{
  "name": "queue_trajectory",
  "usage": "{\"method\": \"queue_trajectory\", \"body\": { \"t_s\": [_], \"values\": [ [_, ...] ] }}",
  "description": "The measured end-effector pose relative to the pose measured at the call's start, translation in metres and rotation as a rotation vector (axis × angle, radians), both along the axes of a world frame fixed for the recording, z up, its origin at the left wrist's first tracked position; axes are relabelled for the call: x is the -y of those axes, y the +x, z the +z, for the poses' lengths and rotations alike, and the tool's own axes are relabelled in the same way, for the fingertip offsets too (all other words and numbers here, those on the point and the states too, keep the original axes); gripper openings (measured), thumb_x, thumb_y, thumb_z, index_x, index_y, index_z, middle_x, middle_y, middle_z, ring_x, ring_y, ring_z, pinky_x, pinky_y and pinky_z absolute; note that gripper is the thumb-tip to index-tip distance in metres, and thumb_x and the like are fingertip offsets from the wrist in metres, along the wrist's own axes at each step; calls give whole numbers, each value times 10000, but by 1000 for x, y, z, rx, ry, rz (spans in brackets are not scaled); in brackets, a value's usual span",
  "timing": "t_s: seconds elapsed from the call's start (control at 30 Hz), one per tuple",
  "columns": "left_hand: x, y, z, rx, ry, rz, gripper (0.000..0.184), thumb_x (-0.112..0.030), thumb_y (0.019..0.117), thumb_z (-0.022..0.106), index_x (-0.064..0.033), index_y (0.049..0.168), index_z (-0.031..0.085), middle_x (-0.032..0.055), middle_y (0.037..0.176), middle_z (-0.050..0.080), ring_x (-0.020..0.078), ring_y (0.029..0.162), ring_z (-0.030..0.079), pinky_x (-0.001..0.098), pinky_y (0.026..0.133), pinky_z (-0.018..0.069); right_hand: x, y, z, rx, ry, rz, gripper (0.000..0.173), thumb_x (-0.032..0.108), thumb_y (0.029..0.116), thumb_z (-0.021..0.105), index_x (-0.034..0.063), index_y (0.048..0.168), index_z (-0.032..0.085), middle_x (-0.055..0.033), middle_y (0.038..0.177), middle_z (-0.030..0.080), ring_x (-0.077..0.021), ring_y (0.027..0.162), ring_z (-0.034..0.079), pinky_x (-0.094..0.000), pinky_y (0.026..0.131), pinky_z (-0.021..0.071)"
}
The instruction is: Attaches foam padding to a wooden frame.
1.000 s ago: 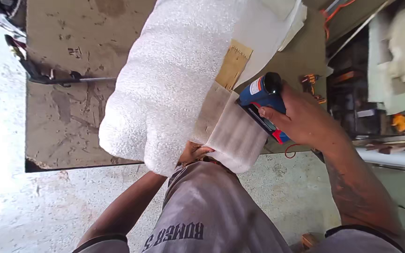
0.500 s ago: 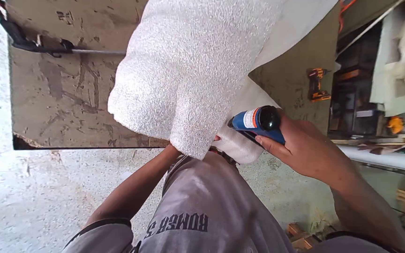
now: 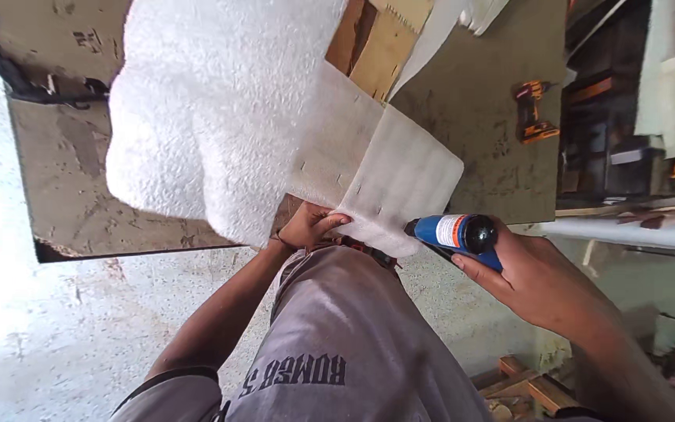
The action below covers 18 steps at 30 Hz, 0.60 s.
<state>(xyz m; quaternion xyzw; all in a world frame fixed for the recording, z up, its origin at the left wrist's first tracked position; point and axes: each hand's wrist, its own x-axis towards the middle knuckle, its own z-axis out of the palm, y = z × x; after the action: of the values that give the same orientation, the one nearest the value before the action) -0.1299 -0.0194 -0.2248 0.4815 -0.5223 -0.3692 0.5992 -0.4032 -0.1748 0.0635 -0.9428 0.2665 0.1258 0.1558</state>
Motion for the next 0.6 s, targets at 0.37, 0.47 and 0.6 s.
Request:
{"method": "queue_trajectory", "body": {
  "t_s": [0.37,0.47,0.6],
  "values": [
    [-4,-7,-1,-57,17,43,254,-311,1010,670,-119,859,738,-71,849,738,-6,813,690,246,791,588,2,-41,6,80,-25,-51,519,538,1022,526,84,1261,599,-88,851,697,-224,746,704,-449,610,572],
    [-5,-8,-1,-74,-8,60,247,-300,1013,666,-124,852,730,-71,833,729,3,796,684,248,773,583,27,-54,23,106,-52,-187,579,582,1000,533,124,1355,543,-77,908,710,-207,787,715,-497,657,589],
    [-6,-14,-5,-91,-31,109,224,-332,1017,657,-163,887,727,-98,863,730,-6,828,686,246,795,584,54,-51,21,132,-54,-195,542,575,984,535,187,1362,517,21,857,686,-103,708,692,-406,602,598]
  ]
}}
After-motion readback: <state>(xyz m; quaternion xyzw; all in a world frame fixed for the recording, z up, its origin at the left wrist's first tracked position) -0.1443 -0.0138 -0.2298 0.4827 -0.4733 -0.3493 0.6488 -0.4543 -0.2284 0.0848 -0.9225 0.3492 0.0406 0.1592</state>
